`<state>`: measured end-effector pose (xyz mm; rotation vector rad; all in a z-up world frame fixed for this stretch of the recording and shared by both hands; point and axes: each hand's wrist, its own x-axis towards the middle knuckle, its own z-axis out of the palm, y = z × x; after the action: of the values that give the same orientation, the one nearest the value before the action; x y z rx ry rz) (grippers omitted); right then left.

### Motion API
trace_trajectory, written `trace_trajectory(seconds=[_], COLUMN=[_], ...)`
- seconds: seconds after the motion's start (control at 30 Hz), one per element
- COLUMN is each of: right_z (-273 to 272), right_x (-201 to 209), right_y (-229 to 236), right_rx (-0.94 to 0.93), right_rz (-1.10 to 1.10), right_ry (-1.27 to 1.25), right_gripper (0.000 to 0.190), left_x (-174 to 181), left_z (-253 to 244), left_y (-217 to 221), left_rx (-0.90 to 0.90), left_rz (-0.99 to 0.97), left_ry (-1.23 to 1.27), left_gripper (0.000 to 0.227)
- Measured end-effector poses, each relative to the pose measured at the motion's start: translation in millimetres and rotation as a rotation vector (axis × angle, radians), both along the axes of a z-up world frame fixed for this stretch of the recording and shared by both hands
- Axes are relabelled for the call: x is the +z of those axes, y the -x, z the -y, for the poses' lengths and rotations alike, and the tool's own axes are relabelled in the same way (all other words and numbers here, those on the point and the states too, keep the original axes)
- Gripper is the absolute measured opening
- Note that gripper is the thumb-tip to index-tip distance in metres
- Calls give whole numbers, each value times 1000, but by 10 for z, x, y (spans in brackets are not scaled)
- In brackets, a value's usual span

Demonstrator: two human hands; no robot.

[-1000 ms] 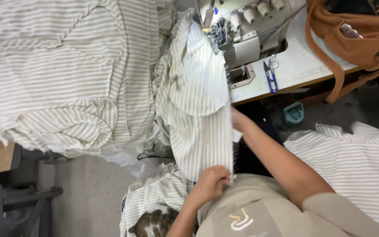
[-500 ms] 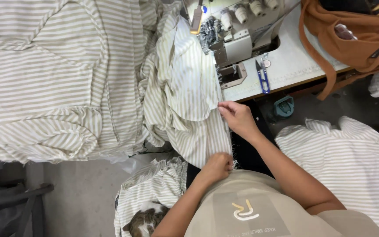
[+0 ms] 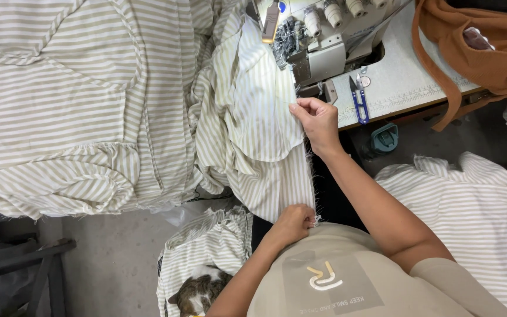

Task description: Using an overlock sewing machine to join or finish the edges of striped fabric pieces.

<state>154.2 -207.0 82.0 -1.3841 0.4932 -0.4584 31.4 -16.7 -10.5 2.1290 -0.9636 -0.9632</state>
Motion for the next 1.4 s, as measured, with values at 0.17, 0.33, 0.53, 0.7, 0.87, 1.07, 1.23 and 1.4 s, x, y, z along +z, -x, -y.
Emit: trace_trajectory(seconds=[0.17,0.33,0.53,0.7,0.87,1.07,1.23,1.4], right_z=[45,18,40,7,18,22,78,28], right_x=[-91,-57,-108,-226,-212,-240,-157,-93], right_y=[-33,-33,-21,-47,-70,-48,6,-27], right_rx=[-32,-41,-38,4,18,39,46,50], right_rz=[41,41,66,40,61,86,81,77], right_ry=[76,15,67,107,119,210,233,164], right_gripper=[10,9,13,12,13,15,14,15], left_x=[45,-36,-69,-45,1118,1306,1093,1035], left_z=[15,-2,4,-1,136,584,755,761], left_y=[-12,15,15,-21,-723,-1687,-1860,-1939], left_rx=[-11,6,9,-11,50,222,153,174], left_rz=[-11,-22,-20,-39,78,813,1131,1228], left_ry=[-11,-19,-22,-34,241,465,320,304], left_gripper=[6,6,6,2,14,20,32,33])
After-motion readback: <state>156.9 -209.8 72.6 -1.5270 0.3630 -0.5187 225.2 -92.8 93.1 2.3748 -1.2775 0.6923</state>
